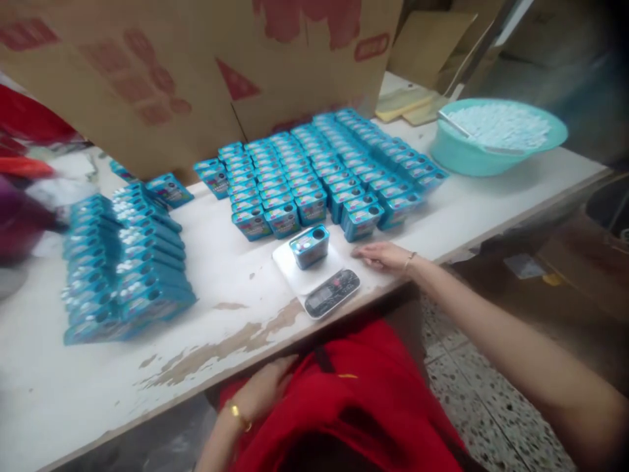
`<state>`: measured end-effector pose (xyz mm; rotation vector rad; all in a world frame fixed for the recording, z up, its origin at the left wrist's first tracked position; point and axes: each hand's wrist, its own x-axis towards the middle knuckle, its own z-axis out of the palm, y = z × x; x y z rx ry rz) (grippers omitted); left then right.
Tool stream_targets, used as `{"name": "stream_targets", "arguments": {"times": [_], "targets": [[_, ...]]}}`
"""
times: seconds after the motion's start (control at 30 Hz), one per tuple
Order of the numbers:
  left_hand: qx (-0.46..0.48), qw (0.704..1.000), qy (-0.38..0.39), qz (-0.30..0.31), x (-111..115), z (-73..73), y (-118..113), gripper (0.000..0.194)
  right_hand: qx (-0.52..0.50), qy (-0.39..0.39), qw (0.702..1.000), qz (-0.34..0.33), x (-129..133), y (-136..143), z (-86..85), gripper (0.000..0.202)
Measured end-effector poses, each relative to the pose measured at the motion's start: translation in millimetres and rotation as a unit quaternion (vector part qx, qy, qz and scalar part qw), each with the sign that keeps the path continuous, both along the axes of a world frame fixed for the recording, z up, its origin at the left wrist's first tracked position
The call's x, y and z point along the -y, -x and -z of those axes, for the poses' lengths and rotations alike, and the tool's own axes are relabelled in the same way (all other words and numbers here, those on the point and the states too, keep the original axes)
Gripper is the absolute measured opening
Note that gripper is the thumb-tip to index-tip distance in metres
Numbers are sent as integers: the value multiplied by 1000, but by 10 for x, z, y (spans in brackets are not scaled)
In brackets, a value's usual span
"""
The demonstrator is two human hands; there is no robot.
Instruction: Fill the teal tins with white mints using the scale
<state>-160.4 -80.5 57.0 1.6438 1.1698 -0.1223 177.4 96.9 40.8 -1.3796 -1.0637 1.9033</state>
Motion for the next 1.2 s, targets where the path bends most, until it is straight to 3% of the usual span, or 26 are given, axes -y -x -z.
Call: {"name": "stream_targets", "arguments": {"times": [0.1, 0.17, 0.2, 0.3, 0.4, 0.5, 0.7, 0.9, 1.07, 1.2], "targets": [[-46, 997, -68, 4, -218, -516, 49, 28, -2, 3, 999, -37, -110, 134, -36, 43], [-60, 982, -169, -65, -471, -728, 17, 29, -7, 4, 998, -55, -147, 209, -42, 44], [-53, 966, -228, -111, -613, -768, -13, 29, -9, 3, 998, -62, -152, 244, -40, 44], [11, 910, -362, -201, -1025, -666, -128, 43, -16, -9, 997, -69, -117, 350, -38, 44], [61, 891, -403, -200, -1311, -434, -222, 65, -18, -19, 998, -63, -27, 469, -49, 45], [80, 884, -419, -190, -1423, -283, -229, 72, -17, -8, 998, -57, 106, 623, -52, 45], [69, 901, -382, -191, -1327, -247, 124, 74, -44, 49, 998, -15, 386, 1037, 13, 49], [34, 902, -381, -198, -1112, -230, 607, 84, -76, 90, 992, 39, 411, 1318, 5, 42], [63, 891, -387, -231, -924, -201, 709, 69, -96, 79, 983, 134, 553, 1174, -26, 20], [77, 846, -438, -295, -795, -204, 579, 47, -97, 88, 982, 136, 672, 986, -251, 17]]}}
